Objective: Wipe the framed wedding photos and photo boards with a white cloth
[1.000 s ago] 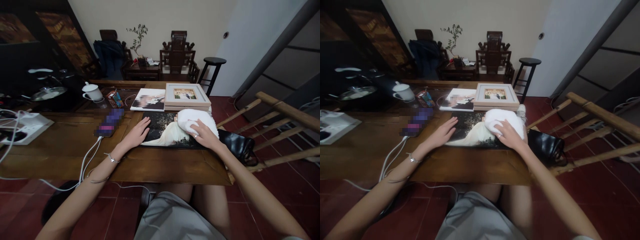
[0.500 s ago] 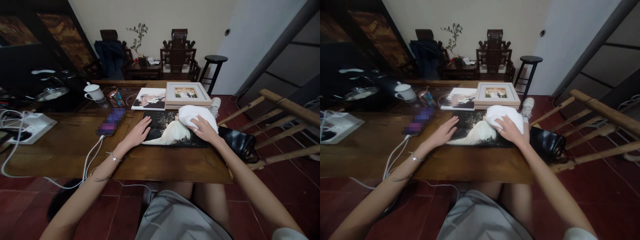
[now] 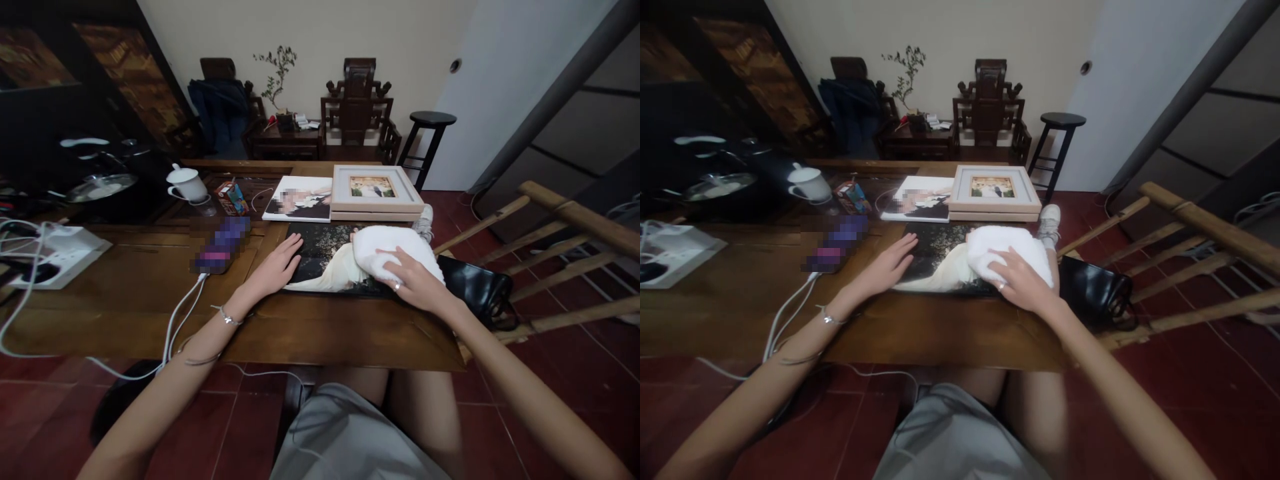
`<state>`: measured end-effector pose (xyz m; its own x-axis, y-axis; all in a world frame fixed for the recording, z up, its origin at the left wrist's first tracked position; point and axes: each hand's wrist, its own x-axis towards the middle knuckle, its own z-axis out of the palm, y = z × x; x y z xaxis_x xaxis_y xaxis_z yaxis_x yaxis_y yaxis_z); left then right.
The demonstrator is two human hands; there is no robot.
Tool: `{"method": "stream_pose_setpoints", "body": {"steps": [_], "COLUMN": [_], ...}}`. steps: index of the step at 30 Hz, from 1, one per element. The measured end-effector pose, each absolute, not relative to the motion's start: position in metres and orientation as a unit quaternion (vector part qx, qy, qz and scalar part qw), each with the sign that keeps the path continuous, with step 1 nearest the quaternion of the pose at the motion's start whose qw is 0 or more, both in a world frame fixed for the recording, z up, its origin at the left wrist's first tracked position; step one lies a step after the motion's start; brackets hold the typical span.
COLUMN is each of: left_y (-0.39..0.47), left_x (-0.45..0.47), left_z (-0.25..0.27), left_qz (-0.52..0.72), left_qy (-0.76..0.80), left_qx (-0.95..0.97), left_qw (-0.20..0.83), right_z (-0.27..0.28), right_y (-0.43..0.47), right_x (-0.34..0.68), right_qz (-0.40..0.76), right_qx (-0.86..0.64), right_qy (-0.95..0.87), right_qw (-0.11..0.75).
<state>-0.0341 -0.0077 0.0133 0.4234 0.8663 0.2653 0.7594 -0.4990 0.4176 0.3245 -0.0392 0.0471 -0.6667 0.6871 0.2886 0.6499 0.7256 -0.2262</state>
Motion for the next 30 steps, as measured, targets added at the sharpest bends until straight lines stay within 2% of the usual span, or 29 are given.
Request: {"method": "stream_pose_setpoints", "body": {"steps": [8,22,30], "left_y": [-0.007,-0.006,-0.005], "left_x": [-0.035,-0.036,-0.036], "left_z": [0.014,0.012,0.011], "left_qz": [0.226,0.238,0.238], "left_qy": [0.487,0.480,0.479], "left_qx": [0.835,0.835,0.836], "left_qw": [0.123,0.125,0.124], "right_z": [0.042,0.042,0.033], "right_y": [-0.072,0.007,-0.062], "right_x": [0.328,0.322,0.325], "right_qz": [0.089,0.023,0.032], "right_qx": [-0.315,-0.412,-0.349], "right_qy": [-0.922,-0.891,-0.916], "right_qw": [0.206,0.191,0.194]}}
